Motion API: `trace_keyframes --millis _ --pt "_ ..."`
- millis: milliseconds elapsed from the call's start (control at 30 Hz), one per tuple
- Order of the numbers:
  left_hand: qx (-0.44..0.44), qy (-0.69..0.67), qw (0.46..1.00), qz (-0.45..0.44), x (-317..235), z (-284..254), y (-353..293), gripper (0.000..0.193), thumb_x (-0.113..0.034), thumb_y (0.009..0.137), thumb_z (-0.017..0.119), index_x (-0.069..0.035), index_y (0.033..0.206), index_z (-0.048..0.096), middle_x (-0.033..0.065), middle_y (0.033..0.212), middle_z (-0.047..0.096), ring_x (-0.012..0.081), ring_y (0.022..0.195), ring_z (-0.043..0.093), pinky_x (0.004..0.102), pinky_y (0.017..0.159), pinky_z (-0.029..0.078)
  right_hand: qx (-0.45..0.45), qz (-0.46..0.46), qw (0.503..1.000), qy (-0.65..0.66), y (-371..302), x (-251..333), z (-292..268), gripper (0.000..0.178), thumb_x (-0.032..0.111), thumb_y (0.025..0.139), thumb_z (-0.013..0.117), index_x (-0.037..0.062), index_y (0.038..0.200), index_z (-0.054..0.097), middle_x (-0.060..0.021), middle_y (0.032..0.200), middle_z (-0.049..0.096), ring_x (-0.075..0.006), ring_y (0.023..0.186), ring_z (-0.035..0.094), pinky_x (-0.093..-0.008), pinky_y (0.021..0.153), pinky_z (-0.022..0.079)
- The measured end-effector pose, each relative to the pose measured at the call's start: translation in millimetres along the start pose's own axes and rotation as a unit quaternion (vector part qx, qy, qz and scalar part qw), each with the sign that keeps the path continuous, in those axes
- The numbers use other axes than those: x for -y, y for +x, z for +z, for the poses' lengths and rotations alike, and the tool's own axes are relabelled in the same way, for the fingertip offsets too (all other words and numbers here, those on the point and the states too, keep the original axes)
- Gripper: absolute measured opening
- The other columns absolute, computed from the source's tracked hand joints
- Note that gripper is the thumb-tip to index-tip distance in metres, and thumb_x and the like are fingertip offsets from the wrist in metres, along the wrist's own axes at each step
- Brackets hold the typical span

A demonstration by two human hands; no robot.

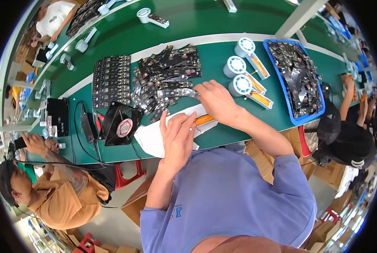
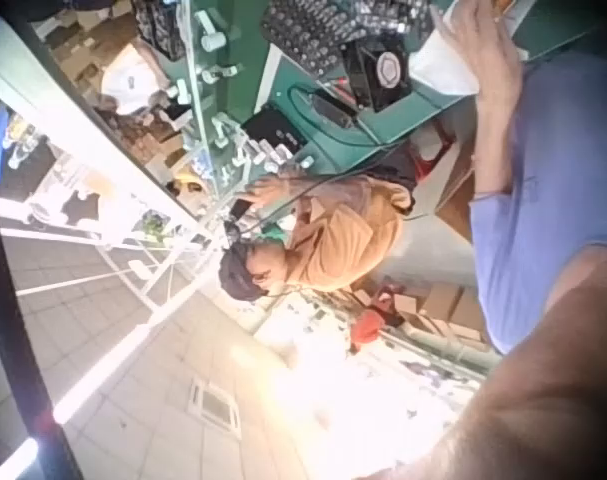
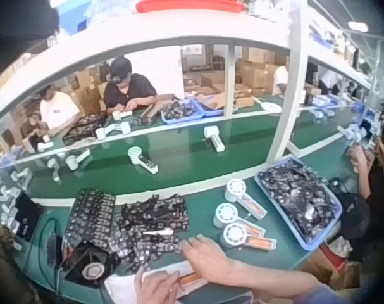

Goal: The person assembles small electronic components onto circuit boards by hand, using tweezers and an electric screwdriver to attach the components, connector wires, and plastic shells. The assembled circuit boards are then placed into a testing jig.

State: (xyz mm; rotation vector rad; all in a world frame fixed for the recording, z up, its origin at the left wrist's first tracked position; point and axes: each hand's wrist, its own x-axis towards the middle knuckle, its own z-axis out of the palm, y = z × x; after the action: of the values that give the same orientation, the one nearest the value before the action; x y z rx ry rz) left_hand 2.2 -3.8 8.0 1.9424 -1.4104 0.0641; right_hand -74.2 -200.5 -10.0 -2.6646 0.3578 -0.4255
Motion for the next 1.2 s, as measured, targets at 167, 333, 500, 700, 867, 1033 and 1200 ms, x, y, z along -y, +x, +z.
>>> trace_keyframes --millis 167,333,500,700,867,1033,1200 --pt "-0.033 -0.139 0.983 -0.113 -0.7 1.0 0.0 0.025 -0.004 0.091 0.08 -0.005 0.116 0.074 0.0039 0.093 0.078 0.0245 0.108 0.073 0.0518 0.125 0.029 -0.003 0.061 0.994 0.095 -11.4 3.0 -18.1 0.021 -0.001 0.095 0.061 0.0001 0.116 0.063 -0.0205 0.1 0.063 -0.0436 0.093 0.063 -0.0505 0.081 0.053" --pt "-0.053 -0.133 0.985 -0.091 1.9 1.6 -2.3 0.011 -0.008 0.091 0.082 -0.007 0.101 0.078 0.0041 0.093 0.081 0.0251 0.114 0.073 0.0526 0.124 0.029 -0.053 0.073 0.977 0.194 -31.7 6.7 -41.4 0.021 -0.005 0.098 0.058 0.001 0.115 0.069 -0.0165 0.106 0.064 -0.0362 0.092 0.066 -0.0425 0.078 0.053" --pt "-0.065 -0.111 0.989 -0.073 4.4 4.5 -2.3 0.01 -0.007 0.091 0.081 -0.008 0.101 0.08 0.0027 0.099 0.079 0.0236 0.109 0.073 0.051 0.123 0.03 -0.038 0.155 0.955 0.249 -62.7 12.2 -56.1 0.025 -0.009 0.095 0.063 0.0007 0.115 0.075 -0.0133 0.117 0.067 -0.0212 0.098 0.067 -0.0326 0.081 0.055" --pt "-0.063 -0.156 0.977 -0.128 -5.9 3.6 1.7 0.015 -0.007 0.092 0.08 -0.009 0.107 0.079 0.0037 0.102 0.078 0.0212 0.104 0.073 0.0491 0.124 0.029 -0.024 0.211 0.917 0.339 -92.6 18.8 -51.9 0.029 -0.005 0.092 0.076 -0.0009 0.121 0.074 -0.0118 0.13 0.063 -0.0191 0.112 0.066 -0.0307 0.089 0.056" --pt "-0.058 -0.163 0.977 -0.123 -5.3 4.0 6.6 0.015 -0.009 0.094 0.078 -0.009 0.108 0.078 0.0031 0.101 0.077 0.0203 0.105 0.071 0.0486 0.123 0.029 -0.076 0.146 0.94 0.299 -91.5 19.4 -55.7 0.037 -0.006 0.087 0.081 -0.0009 0.123 0.073 -0.0133 0.136 0.06 -0.0209 0.121 0.063 -0.0315 0.095 0.057" --pt "-0.04 -0.154 0.978 -0.132 -6.6 2.9 5.4 0.016 -0.011 0.093 0.079 -0.009 0.109 0.078 0.0031 0.099 0.077 0.0206 0.106 0.07 0.0497 0.123 0.029 -0.113 0.107 0.938 0.309 -83.8 18.8 -57.2 0.035 -0.005 0.086 0.082 0.0004 0.12 0.074 -0.0132 0.128 0.065 -0.0229 0.114 0.068 -0.0333 0.093 0.058" --pt "-0.042 -0.171 0.974 -0.144 -5.3 4.3 2.2 0.013 -0.012 0.092 0.08 -0.009 0.104 0.08 0.0031 0.095 0.077 0.0213 0.106 0.069 0.0518 0.124 0.029 -0.178 0.079 0.955 0.225 -80.3 16.3 -65.1 0.024 0.0 0.088 0.082 0.0009 0.111 0.074 -0.0106 0.113 0.074 -0.0221 0.103 0.072 -0.0324 0.085 0.058"
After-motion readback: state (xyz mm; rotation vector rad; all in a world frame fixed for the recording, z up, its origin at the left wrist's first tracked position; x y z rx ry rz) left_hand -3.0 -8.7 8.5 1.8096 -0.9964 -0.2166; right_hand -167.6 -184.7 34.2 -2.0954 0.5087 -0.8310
